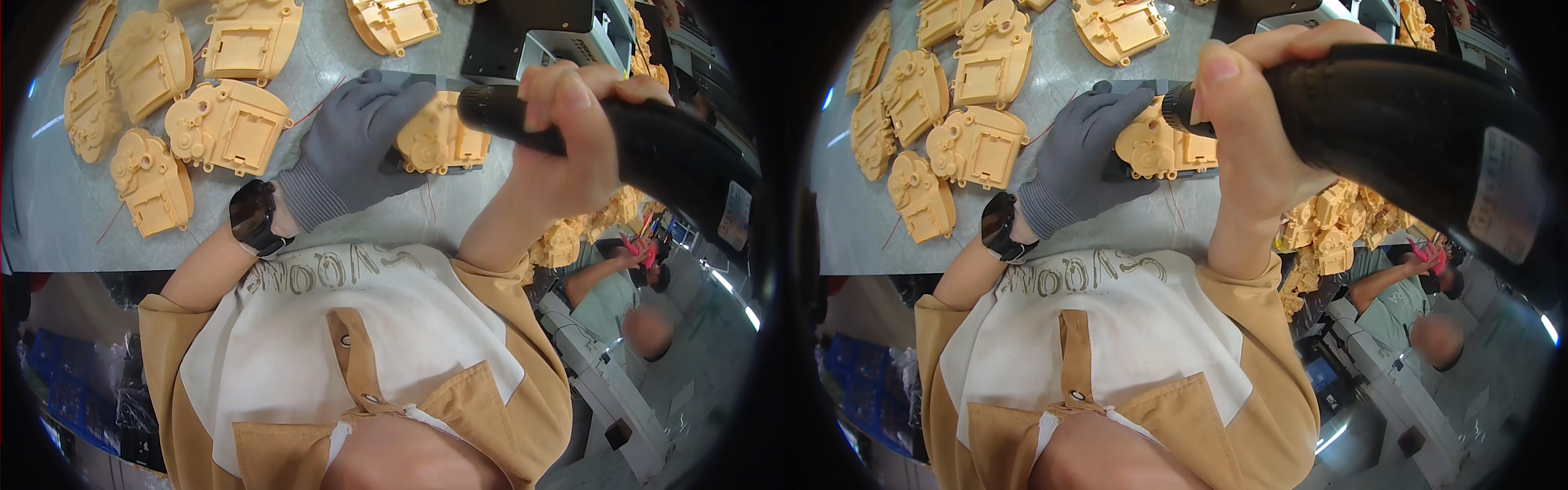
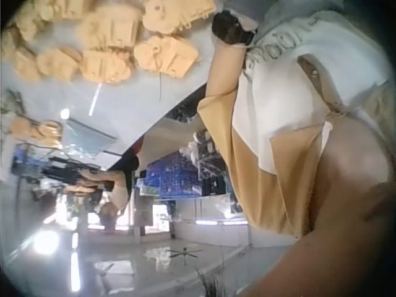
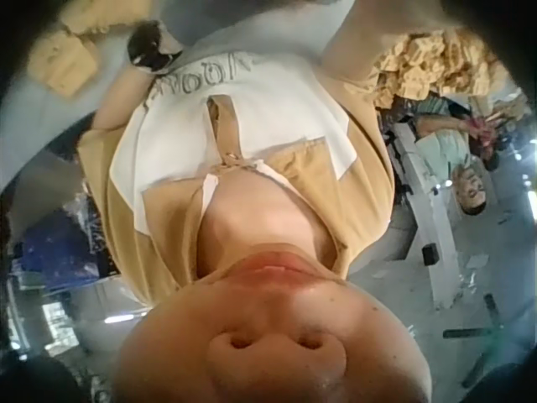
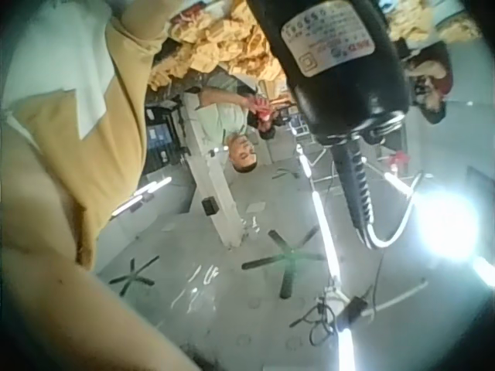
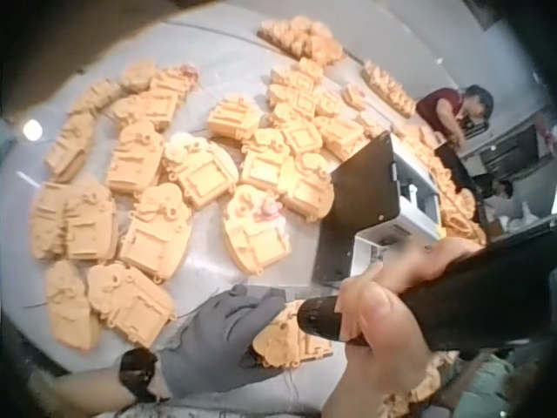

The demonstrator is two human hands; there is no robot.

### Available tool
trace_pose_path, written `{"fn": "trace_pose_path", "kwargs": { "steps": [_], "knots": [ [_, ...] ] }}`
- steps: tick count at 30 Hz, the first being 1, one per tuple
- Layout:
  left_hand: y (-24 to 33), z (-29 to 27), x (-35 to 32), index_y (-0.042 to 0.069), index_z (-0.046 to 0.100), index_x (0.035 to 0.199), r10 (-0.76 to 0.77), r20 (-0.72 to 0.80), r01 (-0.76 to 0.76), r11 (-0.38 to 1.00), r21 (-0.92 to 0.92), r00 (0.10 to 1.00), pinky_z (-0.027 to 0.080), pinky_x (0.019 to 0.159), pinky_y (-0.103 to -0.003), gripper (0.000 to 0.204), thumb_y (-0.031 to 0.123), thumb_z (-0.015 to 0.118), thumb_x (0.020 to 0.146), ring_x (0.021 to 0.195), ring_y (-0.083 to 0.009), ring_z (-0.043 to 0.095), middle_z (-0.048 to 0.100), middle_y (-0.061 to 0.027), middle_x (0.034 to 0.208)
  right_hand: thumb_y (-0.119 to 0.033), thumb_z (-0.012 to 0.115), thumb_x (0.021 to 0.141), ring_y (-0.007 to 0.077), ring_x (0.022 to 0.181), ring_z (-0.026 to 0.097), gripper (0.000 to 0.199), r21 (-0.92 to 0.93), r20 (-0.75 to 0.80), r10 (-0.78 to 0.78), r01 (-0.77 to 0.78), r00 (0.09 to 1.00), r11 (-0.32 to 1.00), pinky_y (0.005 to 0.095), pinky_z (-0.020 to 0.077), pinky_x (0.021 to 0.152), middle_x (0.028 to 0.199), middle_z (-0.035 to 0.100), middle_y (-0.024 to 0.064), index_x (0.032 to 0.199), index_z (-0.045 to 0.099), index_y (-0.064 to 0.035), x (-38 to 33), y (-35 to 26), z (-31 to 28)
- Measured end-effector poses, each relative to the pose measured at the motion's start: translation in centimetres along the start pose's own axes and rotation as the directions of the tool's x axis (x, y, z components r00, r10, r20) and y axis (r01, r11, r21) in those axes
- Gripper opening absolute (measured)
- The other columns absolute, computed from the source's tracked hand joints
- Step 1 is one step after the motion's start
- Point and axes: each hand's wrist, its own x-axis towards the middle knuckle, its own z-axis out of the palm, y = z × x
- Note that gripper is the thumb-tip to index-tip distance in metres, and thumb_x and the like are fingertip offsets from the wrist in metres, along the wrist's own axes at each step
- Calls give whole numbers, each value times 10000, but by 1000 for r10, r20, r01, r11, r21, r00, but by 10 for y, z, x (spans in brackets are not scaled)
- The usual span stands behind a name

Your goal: The person uses a handheld rotary tool to smooth and deburr the edges of small, yellow plastic components. They hold each piece with a gloved left hand while applying the tool with the right hand, working on multiple units sequentially on a workbench.

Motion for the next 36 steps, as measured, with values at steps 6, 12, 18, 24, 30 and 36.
{"fn": "trace_pose_path", "kwargs": {
  "steps": [6, 12, 18, 24, 30, 36],
  "knots": [
    [4, -1, 4, 56, 409, 1209, 47, -46, -44, 997, 70, 998, 387, 869, -418, 782, 272, 762, 546, 933, -271, 515, 543, -102, 1040, 8, 481, 685, 201, 504, 507, 299, -183, -54, -168, 156, 984, 971, 333, 440, 606, 570, 487, 93, 975, 414, 30, -7, 2, -4],
    [14, 1, 4, 56, 385, 1247, 15, 18, -16, 996, 87, 1000, 368, 919, -433, 790, 331, 739, 597, 1009, -285, 480, 528, -112, 1092, 4, 489, 685, 164, 469, 478, 296, 92, -471, -259, 339, 843, 937, 330, 461, 565, 547, 464, 86, 976, 440, -14, 9, -20, -100],
    [25, -1, 19, 32, 380, 1248, -361, 97, 374, 886, -275, 927, 453, 823, -353, 767, 316, 730, 627, 942, -259, 537, 520, -142, 1093, 110, 528, 647, 174, 415, 471, 361, -7, -541, -297, 349, 787, 937, 305, 462, 490, 584, 505, 112, 980, 423, 19, 20, -8, -91],
    [74, -60, -25, -22, 363, 1248, -673, -175, 220, 459, -861, 718, 438, 858, -337, 623, 231, 596, 730, 1020, -208, 513, 486, -128, 1149, 130, 520, 666, 166, 434, 483, 410, 42, -468, -275, 332, 840, 942, 300, 456, 492, 583, 505, 99, 1031, 358, 37, 20, -4, -86],
    [28, -204, -227, -51, 418, 1176, -567, -773, 399, 803, -442, 285, 475, 782, -325, 394, 207, 425, 878, 951, -214, 542, 532, -141, 1107, 124, 530, 662, 182, 442, 496, 369, 88, -466, -244, 319, 850, 944, 305, 456, 484, 586, 524, 127, 982, 373, 28, 21, 4, -96],
    [-88, -127, -453, -35, 437, 1179, -733, -674, 976, -202, 84, -93, 406, 900, -325, 364, 113, 446, 847, 1029, -193, 485, 491, -128, 1168, 82, 495, 655, 199, 479, 476, 342, -25, -502, -261, 287, 825, 957, 362, 463, 584, 588, 461, 108, 973, 423, -24, 20, 3, -92]
  ]
}}
